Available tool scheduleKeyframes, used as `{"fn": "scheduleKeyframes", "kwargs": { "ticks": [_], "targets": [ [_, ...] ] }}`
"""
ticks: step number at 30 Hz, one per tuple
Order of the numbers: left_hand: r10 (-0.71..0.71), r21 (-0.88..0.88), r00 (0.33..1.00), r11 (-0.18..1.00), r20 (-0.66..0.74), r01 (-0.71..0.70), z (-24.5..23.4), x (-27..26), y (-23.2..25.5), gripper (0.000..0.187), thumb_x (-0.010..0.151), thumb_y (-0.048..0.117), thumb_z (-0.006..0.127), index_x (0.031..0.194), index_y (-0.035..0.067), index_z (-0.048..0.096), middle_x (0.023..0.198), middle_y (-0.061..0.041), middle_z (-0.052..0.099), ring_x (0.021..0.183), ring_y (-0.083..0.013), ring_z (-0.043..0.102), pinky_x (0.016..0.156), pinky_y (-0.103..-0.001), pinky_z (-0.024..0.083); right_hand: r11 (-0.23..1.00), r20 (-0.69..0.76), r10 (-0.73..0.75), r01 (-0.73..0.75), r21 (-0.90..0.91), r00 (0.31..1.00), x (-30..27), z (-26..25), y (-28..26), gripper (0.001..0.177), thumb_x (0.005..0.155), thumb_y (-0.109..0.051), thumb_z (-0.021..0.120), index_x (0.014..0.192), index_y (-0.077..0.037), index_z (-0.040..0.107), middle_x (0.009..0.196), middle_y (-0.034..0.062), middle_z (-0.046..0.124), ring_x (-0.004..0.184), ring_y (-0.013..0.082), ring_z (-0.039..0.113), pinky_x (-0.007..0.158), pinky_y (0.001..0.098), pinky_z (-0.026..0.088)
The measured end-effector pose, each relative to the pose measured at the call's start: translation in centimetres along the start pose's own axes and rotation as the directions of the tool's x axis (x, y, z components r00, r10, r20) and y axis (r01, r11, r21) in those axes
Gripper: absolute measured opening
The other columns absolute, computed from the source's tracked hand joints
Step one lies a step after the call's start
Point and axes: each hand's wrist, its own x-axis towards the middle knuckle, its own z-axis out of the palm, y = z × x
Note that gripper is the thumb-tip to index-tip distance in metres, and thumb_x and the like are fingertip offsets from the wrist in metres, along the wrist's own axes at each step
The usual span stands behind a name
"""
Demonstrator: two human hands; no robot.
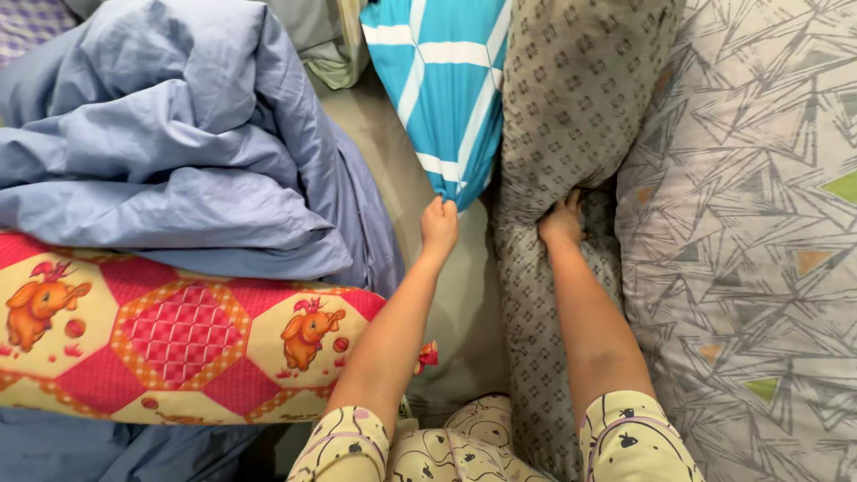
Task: The person arranges multiple pillows and a bolster on a bed, then folds a pink towel. They place several patterned pillows and a long bolster against the headboard, then fold a towel on the floor.
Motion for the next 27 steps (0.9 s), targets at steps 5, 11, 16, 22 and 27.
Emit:
{"fn": "scheduleKeyframes", "kwargs": {
  "ticks": [5, 11, 16, 22, 27],
  "targets": [
    [0.012, -0.118, 1.0, 0.993, 0.017, -0.009, -5.0, -4.8, 7.1, 0.028, 0.092, 0.019, 0.05, 0.075, -0.002, 0.052, 0.068, -0.028, 0.056, 0.062, -0.0442, 0.059, 0.061, -0.053, 0.043, 0.998, -0.059, 0.012, -0.009, 0.055, 0.998, 1.2, 0.5, 1.1, 0.071, 0.094, -0.032, 0.065, 0.158, -0.019, 0.038, 0.175, 0.0029, 0.011, 0.156, 0.0313, 0.024, 0.115, 0.0666, 0.032],
    [0.461, -0.026, 0.858, 0.883, 0.225, -0.468, -17.4, -19.7, 11.5, 0.028, 0.086, 0.009, 0.061, 0.064, 0.004, 0.046, 0.061, -0.022, 0.05, 0.059, -0.0426, 0.053, 0.055, -0.055, 0.039, 0.993, -0.019, 0.114, -0.115, -0.033, 0.993, 1.8, -0.4, 1.1, 0.09, 0.095, -0.035, 0.067, 0.168, -0.021, 0.018, 0.172, 0.0092, 0.016, 0.153, 0.0382, 0.026, 0.119, 0.064, 0.028],
    [0.203, 0.146, 0.612, 0.87, 0.765, -0.471, -22.5, -27.3, 15.9, 0.016, 0.085, 0.018, 0.066, 0.074, 0.006, 0.067, 0.072, -0.019, 0.068, 0.07, -0.0398, 0.068, 0.066, -0.051, 0.053, 0.997, -0.078, 0.025, -0.03, -0.065, 0.997, -3.2, -5.6, 1.2, 0.086, 0.095, -0.029, 0.065, 0.166, -0.025, 0.017, 0.173, 0.009, 0.01, 0.157, 0.0324, 0.015, 0.117, 0.0673, 0.02],
    [0.332, 0.238, 0.739, 0.801, 0.587, -0.549, -25.1, -13.6, 18.5, 0.037, 0.089, 0.043, 0.074, 0.112, 0.014, 0.072, 0.116, -0.014, 0.069, 0.108, -0.0347, 0.067, 0.089, -0.048, 0.053, 0.684, -0.545, -0.32, 0.588, 0.433, 0.775, -16.3, -2.0, 3.4, 0.065, 0.102, -0.028, 0.067, 0.162, -0.02, 0.042, 0.17, 0.0144, 0.035, 0.16, 0.0326, 0.03, 0.13, 0.0463, 0.026],
    [0.176, 0.66, 0.984, 0.736, 0.027, -0.15, -23.8, -1.2, 17.1, 0.09, 0.065, 0.065, 0.083, 0.121, -0.003, 0.062, 0.103, -0.025, 0.07, 0.096, -0.0419, 0.067, 0.085, -0.054, 0.047, 0.321, 0.105, -0.062, -0.08, 0.944, 0.992, -27.8, 4.3, -0.6, 0.076, 0.087, -0.043, 0.066, 0.153, -0.014, 0.041, 0.155, 0.0074, 0.047, 0.139, 0.0244, 0.046, 0.111, 0.0481, 0.033]
  ]
}}
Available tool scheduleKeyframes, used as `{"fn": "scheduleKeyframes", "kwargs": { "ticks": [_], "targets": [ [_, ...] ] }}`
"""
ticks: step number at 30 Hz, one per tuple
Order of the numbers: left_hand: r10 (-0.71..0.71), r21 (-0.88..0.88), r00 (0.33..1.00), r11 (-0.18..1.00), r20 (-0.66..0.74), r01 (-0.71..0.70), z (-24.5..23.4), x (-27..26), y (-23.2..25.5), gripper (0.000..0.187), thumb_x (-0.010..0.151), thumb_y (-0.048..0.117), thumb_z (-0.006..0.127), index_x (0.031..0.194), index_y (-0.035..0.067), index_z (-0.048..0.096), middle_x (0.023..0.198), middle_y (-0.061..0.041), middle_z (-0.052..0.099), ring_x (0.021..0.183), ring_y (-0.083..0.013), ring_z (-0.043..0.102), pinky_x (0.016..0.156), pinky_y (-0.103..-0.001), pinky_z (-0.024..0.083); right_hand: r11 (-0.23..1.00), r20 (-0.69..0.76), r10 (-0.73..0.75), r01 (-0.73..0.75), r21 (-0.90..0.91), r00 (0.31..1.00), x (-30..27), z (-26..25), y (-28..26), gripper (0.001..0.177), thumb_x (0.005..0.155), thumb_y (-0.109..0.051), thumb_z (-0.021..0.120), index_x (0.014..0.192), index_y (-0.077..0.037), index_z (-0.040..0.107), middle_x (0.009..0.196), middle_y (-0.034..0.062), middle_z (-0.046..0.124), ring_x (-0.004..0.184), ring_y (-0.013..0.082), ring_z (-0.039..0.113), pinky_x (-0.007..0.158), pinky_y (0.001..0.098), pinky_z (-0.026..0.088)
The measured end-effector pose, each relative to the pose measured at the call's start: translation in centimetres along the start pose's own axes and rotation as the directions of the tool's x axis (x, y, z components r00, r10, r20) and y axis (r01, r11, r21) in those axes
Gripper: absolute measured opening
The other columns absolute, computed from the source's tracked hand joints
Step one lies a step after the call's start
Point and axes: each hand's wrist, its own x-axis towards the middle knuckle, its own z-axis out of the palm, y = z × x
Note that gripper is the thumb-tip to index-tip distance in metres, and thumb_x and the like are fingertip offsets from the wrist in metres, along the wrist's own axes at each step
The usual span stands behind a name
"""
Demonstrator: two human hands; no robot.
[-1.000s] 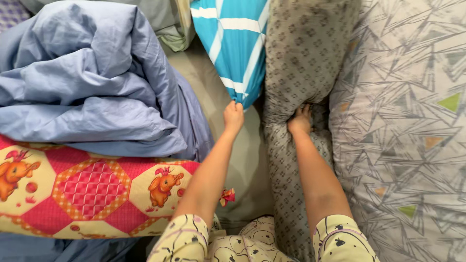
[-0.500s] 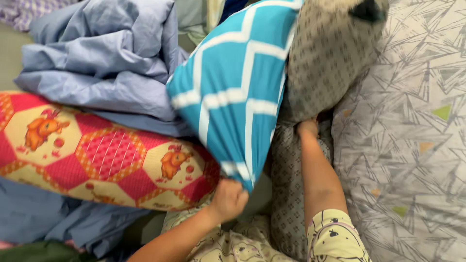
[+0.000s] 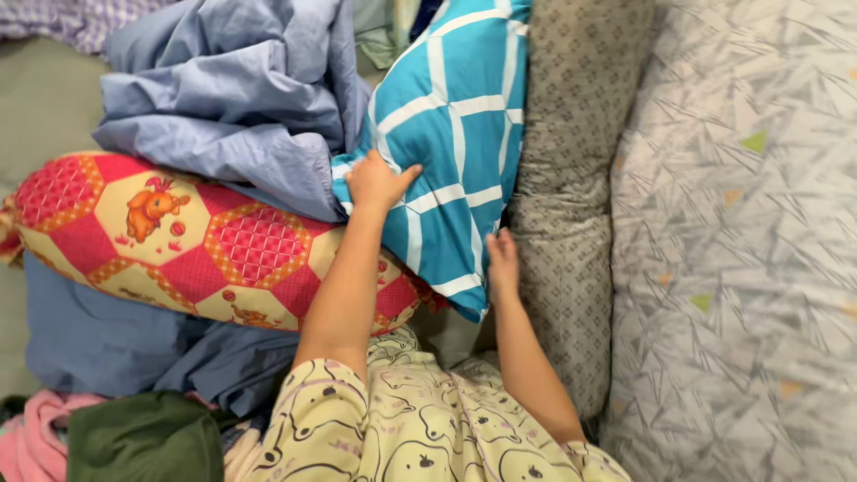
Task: The person arranges multiple pillows and a bolster on a bed, then folds a pink towel. They place several patterned pillows and a long bolster against the headboard, then fold a towel on the floor.
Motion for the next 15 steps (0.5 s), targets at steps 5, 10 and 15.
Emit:
{"fn": "scheduleKeyframes", "kwargs": {
  "ticks": [5, 10, 15],
  "targets": [
    [0.141, -0.61, 0.977, 0.792, 0.158, -0.015, -1.2, -8.9, 5.7, 0.046, 0.089, 0.05, 0.076, 0.088, 0.004, 0.069, 0.062, -0.009, 0.068, 0.06, -0.0255, 0.074, 0.057, -0.042, 0.054, 0.88, 0.241, 0.281, -0.35, 0.322, 0.929, -1.5, 0.2, -4.3, 0.072, 0.095, -0.051, 0.055, 0.153, -0.011, 0.041, 0.15, 0.0141, 0.052, 0.133, 0.0326, 0.053, 0.11, 0.0487, 0.042],
    [0.389, -0.774, 0.896, 0.492, -0.215, -0.399, -10.9, -19.2, 11.5, 0.021, 0.091, 0.02, 0.08, 0.095, 0.002, 0.071, 0.086, -0.015, 0.073, 0.075, -0.0295, 0.071, 0.07, -0.037, 0.055, 0.863, 0.401, 0.115, -0.291, 0.412, 0.909, -0.8, -1.1, -6.7, 0.062, 0.094, -0.037, 0.057, 0.148, -0.007, 0.047, 0.144, 0.0141, 0.057, 0.128, 0.0292, 0.056, 0.107, 0.0433, 0.044],
    [0.561, -0.844, 0.79, 0.277, -0.246, -0.459, -17.9, -18.0, 14.8, 0.015, 0.091, 0.009, 0.08, 0.085, 0.003, 0.067, 0.078, -0.011, 0.069, 0.068, -0.0259, 0.07, 0.065, -0.035, 0.053, 0.968, 0.312, -0.217, 0.163, 0.192, 0.925, -1.0, -2.4, -8.3, 0.054, 0.093, -0.023, 0.058, 0.144, -0.004, 0.053, 0.138, 0.014, 0.062, 0.122, 0.0258, 0.06, 0.104, 0.0379, 0.047]
  ]
}}
